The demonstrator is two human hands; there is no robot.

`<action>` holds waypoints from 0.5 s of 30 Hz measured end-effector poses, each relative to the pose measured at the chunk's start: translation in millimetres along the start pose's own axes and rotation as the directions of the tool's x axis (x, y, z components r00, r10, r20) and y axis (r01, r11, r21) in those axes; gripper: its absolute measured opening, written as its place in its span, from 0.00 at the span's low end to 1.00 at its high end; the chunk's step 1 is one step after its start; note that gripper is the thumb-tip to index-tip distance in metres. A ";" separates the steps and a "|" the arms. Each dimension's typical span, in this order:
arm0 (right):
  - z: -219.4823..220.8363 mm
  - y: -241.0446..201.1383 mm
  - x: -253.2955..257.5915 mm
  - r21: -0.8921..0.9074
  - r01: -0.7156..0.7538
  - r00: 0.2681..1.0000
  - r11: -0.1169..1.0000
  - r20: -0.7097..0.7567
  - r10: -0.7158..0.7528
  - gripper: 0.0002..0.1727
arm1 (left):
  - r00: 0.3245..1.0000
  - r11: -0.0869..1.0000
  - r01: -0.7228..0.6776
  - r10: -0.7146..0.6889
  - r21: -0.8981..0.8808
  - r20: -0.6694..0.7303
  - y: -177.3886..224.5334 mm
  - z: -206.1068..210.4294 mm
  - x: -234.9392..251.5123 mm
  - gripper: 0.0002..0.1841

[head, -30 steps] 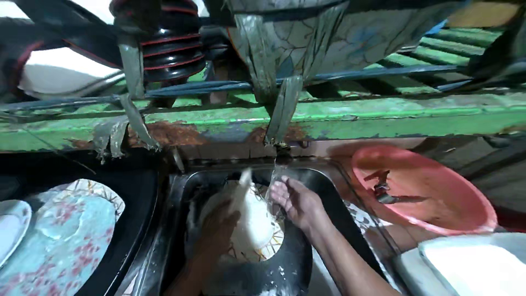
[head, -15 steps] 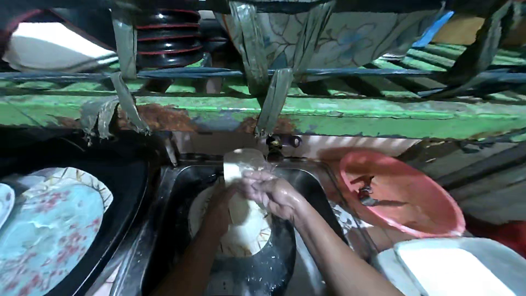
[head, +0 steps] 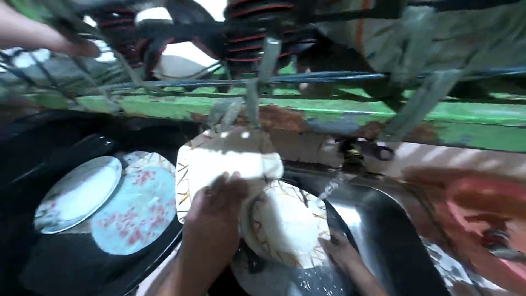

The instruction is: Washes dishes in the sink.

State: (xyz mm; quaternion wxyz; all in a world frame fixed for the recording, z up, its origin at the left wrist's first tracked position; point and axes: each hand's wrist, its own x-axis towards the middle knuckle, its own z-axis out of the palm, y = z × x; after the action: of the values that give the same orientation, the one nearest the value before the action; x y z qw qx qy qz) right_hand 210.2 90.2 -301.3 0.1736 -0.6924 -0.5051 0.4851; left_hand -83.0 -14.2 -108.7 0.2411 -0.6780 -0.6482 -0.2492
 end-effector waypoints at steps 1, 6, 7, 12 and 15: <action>-0.6 4.9 -0.5 0.078 -0.011 1.000 0.997 0.004 0.011 0.29 | 0.994 0.994 0.106 -0.107 0.018 0.014 -12.9 -2.3 2.5 0.15; -1.2 13.6 -15.3 0.369 -0.063 0.998 0.927 0.012 0.063 0.18 | 0.871 0.890 0.452 -0.454 0.055 0.188 -54.7 -4.0 19.4 0.21; -2.3 6.1 -21.1 0.362 -0.098 0.995 0.927 0.027 0.094 0.17 | 0.899 0.912 0.411 -0.407 0.012 0.161 -49.4 2.4 17.2 0.23; -4.8 -0.2 -33.3 0.320 -0.113 0.994 0.941 0.027 0.110 0.19 | 0.865 0.944 0.097 0.077 -0.316 0.495 24.7 84.9 -15.0 0.24; -11.9 3.8 -35.5 0.350 -0.086 0.996 0.933 0.015 0.086 0.19 | 0.633 0.923 0.214 0.118 -0.319 0.765 32.9 165.1 -39.1 0.36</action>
State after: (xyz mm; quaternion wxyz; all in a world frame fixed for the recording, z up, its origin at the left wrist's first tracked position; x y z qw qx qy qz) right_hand 221.6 60.7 -280.9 0.2728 -0.6719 -0.3798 0.5744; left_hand -47.4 62.0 -259.6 -0.2027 -0.7339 -0.6453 -0.0623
